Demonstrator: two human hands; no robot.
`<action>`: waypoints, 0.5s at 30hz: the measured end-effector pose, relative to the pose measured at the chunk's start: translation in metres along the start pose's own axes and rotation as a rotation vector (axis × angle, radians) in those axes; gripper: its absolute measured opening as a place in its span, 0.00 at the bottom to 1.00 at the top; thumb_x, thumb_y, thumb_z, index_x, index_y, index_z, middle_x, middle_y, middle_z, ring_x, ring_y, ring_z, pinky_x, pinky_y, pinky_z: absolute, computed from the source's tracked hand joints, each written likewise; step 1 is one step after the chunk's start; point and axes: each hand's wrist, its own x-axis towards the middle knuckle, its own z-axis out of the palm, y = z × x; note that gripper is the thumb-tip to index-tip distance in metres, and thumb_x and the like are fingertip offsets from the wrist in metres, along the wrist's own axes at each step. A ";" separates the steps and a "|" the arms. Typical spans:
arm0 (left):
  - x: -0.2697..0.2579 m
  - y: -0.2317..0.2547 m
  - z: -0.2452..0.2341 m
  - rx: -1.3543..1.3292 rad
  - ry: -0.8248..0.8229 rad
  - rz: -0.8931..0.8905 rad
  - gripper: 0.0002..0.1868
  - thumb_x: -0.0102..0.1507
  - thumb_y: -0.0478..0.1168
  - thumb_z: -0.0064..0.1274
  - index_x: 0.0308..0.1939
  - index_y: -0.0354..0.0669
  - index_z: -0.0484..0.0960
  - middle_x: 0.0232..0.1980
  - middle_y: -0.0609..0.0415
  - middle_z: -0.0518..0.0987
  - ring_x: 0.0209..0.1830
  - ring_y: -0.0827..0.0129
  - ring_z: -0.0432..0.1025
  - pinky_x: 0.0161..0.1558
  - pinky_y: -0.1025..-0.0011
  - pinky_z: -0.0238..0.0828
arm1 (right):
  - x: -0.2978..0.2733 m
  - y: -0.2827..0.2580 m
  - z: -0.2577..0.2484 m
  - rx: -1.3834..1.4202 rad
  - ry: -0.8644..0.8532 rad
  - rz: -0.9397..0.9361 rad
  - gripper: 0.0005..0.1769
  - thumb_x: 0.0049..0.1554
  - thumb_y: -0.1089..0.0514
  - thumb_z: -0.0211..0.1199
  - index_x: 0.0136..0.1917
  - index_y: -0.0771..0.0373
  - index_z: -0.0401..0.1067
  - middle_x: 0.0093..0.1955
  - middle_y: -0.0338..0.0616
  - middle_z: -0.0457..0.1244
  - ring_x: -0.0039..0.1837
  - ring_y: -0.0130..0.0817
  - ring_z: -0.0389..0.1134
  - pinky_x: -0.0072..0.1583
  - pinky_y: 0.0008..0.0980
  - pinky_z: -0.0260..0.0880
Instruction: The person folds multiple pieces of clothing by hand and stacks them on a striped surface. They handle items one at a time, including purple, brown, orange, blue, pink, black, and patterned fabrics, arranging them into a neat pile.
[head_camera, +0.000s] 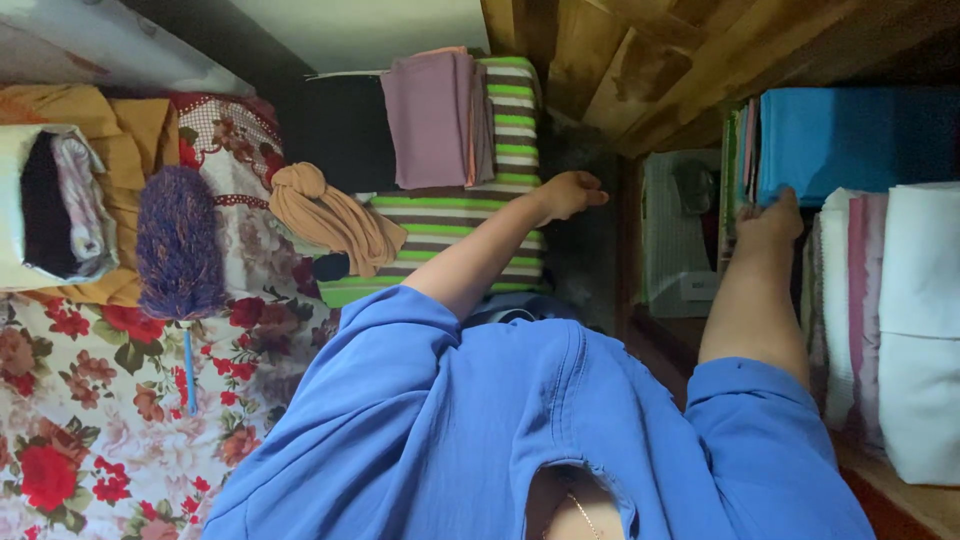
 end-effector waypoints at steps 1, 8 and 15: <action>-0.007 0.005 0.000 -0.017 0.003 -0.034 0.38 0.57 0.57 0.57 0.67 0.42 0.76 0.46 0.52 0.81 0.36 0.67 0.74 0.31 0.73 0.66 | 0.014 0.004 0.002 -0.075 -0.004 -0.013 0.19 0.48 0.52 0.70 0.51 0.62 0.74 0.39 0.43 0.57 0.41 0.35 0.61 0.43 0.35 0.70; -0.014 0.015 0.003 -0.061 0.022 -0.103 0.32 0.57 0.56 0.57 0.64 0.50 0.78 0.36 0.56 0.77 0.32 0.70 0.69 0.27 0.74 0.61 | 0.019 0.005 0.015 0.159 0.024 0.127 0.11 0.57 0.57 0.59 0.36 0.62 0.64 0.28 0.41 0.55 0.30 0.30 0.55 0.33 0.27 0.58; -0.025 0.029 0.006 -0.103 0.010 -0.123 0.36 0.55 0.56 0.59 0.67 0.49 0.77 0.36 0.57 0.74 0.31 0.72 0.65 0.28 0.74 0.57 | -0.007 -0.012 0.009 0.345 -0.145 0.134 0.18 0.49 0.52 0.64 0.48 0.65 0.75 0.40 0.47 0.64 0.38 0.37 0.64 0.44 0.32 0.66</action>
